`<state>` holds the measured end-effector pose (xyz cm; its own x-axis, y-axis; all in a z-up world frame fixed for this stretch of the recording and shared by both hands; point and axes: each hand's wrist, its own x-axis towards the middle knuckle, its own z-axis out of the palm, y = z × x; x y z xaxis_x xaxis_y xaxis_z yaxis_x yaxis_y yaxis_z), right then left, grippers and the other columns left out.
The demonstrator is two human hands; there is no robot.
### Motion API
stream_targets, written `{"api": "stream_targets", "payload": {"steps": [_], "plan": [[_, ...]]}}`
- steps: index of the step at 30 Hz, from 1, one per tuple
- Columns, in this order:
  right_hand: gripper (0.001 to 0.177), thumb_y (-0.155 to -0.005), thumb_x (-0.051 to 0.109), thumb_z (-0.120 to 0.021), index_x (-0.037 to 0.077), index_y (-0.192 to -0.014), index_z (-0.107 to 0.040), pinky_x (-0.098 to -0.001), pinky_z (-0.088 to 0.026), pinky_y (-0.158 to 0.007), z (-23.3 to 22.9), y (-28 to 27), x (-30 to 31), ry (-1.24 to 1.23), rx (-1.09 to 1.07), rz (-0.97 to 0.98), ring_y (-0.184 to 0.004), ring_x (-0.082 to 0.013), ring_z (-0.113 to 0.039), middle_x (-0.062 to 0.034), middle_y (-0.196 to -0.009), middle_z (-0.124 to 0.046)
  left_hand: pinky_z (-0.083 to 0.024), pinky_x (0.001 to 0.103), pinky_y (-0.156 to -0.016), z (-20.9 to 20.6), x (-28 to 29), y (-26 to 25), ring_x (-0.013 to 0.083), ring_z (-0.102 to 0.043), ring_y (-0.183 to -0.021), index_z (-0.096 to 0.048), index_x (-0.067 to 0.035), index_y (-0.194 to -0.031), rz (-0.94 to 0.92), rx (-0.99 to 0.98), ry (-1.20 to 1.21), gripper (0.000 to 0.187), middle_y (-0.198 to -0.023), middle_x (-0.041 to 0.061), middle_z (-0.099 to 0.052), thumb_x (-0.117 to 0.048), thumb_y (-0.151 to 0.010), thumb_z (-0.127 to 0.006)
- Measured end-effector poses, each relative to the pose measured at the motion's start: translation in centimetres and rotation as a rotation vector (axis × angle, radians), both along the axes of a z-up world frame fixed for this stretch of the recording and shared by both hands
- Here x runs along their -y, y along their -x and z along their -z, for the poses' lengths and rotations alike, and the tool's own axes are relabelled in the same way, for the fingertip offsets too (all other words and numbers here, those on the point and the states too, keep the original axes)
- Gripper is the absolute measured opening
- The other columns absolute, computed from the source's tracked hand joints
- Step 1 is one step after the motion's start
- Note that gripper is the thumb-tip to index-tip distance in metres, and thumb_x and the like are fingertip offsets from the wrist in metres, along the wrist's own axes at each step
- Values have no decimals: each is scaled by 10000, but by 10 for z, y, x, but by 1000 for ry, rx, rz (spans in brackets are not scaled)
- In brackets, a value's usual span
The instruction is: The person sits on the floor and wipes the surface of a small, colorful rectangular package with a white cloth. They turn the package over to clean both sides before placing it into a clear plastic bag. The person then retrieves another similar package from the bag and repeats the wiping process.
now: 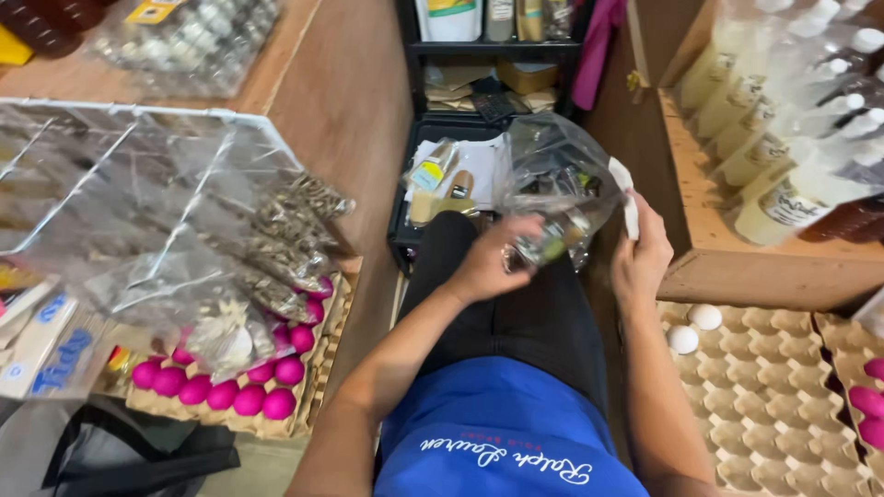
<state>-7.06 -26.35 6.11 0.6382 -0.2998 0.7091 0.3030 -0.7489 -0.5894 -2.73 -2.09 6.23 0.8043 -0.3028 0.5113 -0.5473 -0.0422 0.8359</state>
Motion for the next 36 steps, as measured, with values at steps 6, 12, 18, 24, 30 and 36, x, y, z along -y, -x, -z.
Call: {"api": "stream_targets", "payload": {"steps": [6,12,18,24,30,36], "plan": [[401,-925,119,-575,98,-1299,-716,-626,-515,-905,11,-18,-32,66,-461,-160,-1038,-510,-663,-264,-1073,-734,-112,524,-1308,18,-16,20,236,-265,-1539,-470,-216,-1491,202,912,-848,540,-1592,9,-426,-357,-974,-534],[367,-1025,268,-535,254,-1367,-667,-571,-481,-1043,33,-10,-50,-72,-675,-155,-1186,-466,-626,-158,-1293,-703,-463,579,-1055,25,-21,28,424,-600,-1184,-665,-24,-1143,-212,779,-370,468,-1267,219,-621,-119,-717,-832],[357,-1009,236,-567,246,-1344,-690,-519,-469,-1086,27,-8,-69,-36,-566,-67,-1224,-370,-640,-98,-1308,-707,-592,253,-632,43,-10,18,142,-637,-790,-376,-271,-1465,-50,-1037,599,519,-957,24,-587,-240,-968,-521],[469,-1099,448,-413,215,-1483,-547,-564,-343,-1144,28,2,-94,238,-608,100,-1419,-271,-496,-77,-1487,-589,-540,303,-603,40,-5,26,130,-661,-682,-677,-222,-1027,147,-1303,820,322,-776,-23,-664,-532,-961,-618],[509,-1022,313,-538,123,-1494,-540,-568,-395,-1086,24,28,-125,463,-382,-51,-1402,-314,-511,-154,-1487,-577,-538,313,-730,44,1,22,202,-654,-862,-625,-196,-1081,-66,-1120,817,132,-903,47,-629,-168,-974,-553],[622,-1028,466,-443,230,-1599,-367,-519,-313,-1154,27,41,-122,697,-354,-290,-1517,-210,-350,-38,-1628,-413,-517,262,-629,42,-4,22,177,-635,-814,-600,-229,-1037,-138,-1079,740,45,-908,45,-675,-235,-999,-576]]}}
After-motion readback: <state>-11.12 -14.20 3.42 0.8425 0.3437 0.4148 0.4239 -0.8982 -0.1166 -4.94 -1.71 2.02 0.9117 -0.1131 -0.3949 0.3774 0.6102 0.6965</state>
